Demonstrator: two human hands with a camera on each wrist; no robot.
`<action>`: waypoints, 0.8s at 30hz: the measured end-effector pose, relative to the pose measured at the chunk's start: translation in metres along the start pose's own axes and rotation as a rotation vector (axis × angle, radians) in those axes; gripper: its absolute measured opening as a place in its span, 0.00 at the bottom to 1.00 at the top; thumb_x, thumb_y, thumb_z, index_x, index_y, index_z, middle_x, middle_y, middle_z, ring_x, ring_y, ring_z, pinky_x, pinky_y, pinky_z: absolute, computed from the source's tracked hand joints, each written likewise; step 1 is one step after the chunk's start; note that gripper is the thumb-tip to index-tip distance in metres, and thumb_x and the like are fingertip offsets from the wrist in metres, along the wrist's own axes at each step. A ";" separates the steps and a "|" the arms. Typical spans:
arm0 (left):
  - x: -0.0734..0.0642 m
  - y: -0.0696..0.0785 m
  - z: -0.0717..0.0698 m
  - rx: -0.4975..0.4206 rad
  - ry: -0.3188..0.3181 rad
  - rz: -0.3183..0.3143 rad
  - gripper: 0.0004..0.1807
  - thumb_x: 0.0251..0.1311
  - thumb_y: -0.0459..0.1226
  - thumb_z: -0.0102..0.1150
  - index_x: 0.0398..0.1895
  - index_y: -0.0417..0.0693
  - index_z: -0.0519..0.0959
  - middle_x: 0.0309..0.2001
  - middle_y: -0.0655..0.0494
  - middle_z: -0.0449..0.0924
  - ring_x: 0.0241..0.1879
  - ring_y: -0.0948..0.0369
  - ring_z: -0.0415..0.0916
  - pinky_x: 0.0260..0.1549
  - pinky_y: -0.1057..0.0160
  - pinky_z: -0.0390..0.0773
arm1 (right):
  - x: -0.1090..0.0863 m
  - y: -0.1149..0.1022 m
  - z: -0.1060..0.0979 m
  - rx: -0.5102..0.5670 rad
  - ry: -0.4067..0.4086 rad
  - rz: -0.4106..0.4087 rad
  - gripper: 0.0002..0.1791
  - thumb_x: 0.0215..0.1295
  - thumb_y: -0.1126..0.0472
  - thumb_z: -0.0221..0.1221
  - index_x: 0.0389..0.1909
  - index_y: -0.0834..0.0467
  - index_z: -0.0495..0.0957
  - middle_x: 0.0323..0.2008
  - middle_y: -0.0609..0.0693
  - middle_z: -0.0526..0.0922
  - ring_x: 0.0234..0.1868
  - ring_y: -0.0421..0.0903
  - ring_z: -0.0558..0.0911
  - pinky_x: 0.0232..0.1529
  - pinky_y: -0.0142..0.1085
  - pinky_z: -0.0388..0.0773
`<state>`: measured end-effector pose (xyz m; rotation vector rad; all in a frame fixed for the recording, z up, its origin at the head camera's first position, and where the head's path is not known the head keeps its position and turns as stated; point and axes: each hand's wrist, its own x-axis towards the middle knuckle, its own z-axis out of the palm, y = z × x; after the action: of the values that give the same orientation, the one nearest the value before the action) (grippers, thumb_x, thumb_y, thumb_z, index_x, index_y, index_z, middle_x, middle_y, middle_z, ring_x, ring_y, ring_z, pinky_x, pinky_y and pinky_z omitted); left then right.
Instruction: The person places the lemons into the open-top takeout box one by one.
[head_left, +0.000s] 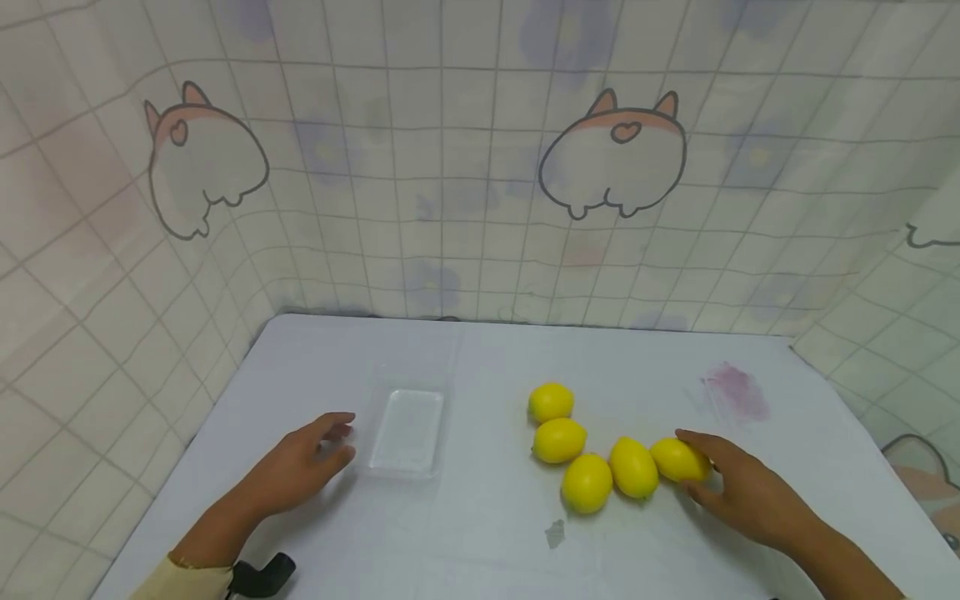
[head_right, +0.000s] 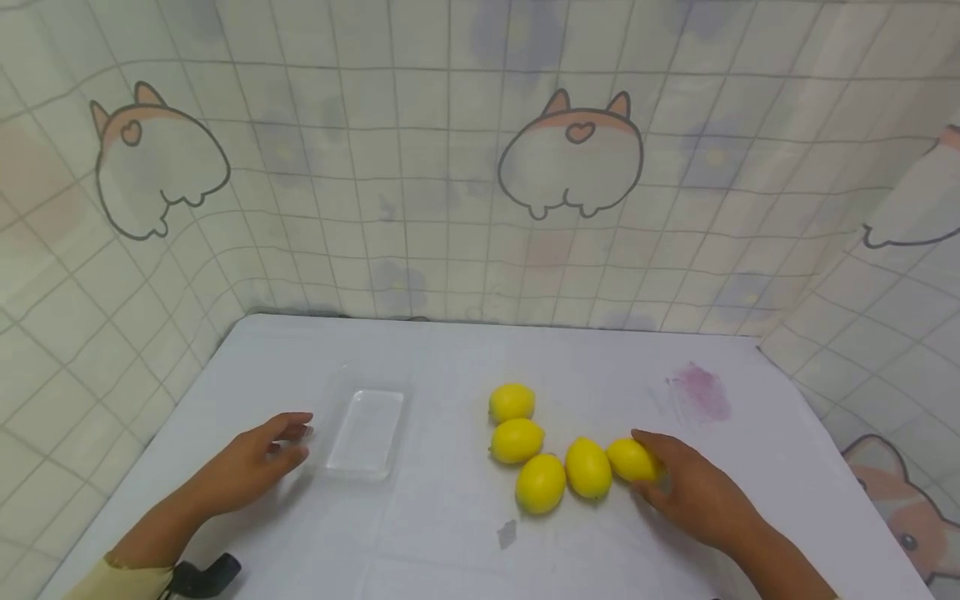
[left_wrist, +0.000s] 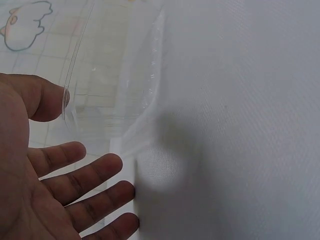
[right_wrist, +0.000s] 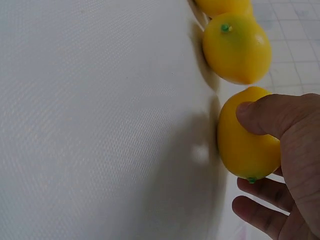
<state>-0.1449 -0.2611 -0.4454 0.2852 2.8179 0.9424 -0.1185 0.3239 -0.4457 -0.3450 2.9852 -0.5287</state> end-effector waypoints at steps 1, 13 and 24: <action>0.000 0.000 0.000 0.000 0.001 -0.001 0.29 0.74 0.46 0.57 0.73 0.46 0.67 0.63 0.47 0.78 0.64 0.44 0.72 0.57 0.38 0.74 | 0.000 0.000 -0.001 0.005 -0.003 0.009 0.41 0.61 0.52 0.72 0.73 0.57 0.68 0.66 0.63 0.74 0.54 0.61 0.81 0.51 0.60 0.80; -0.001 -0.002 -0.001 -0.008 -0.007 0.006 0.32 0.74 0.49 0.57 0.77 0.56 0.62 0.63 0.48 0.78 0.63 0.44 0.74 0.55 0.38 0.75 | 0.000 -0.001 -0.008 0.046 0.032 0.063 0.40 0.59 0.51 0.74 0.70 0.58 0.71 0.63 0.63 0.76 0.47 0.55 0.82 0.44 0.55 0.83; -0.006 -0.001 -0.002 -0.020 0.008 0.077 0.34 0.73 0.49 0.60 0.79 0.60 0.63 0.64 0.48 0.78 0.66 0.43 0.71 0.61 0.33 0.68 | 0.002 -0.002 -0.012 0.048 0.039 0.084 0.41 0.60 0.48 0.73 0.71 0.59 0.70 0.60 0.61 0.78 0.45 0.53 0.81 0.43 0.52 0.84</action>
<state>-0.1394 -0.2639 -0.4440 0.3911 2.8211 0.9883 -0.1214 0.3251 -0.4336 -0.2073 3.0020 -0.6042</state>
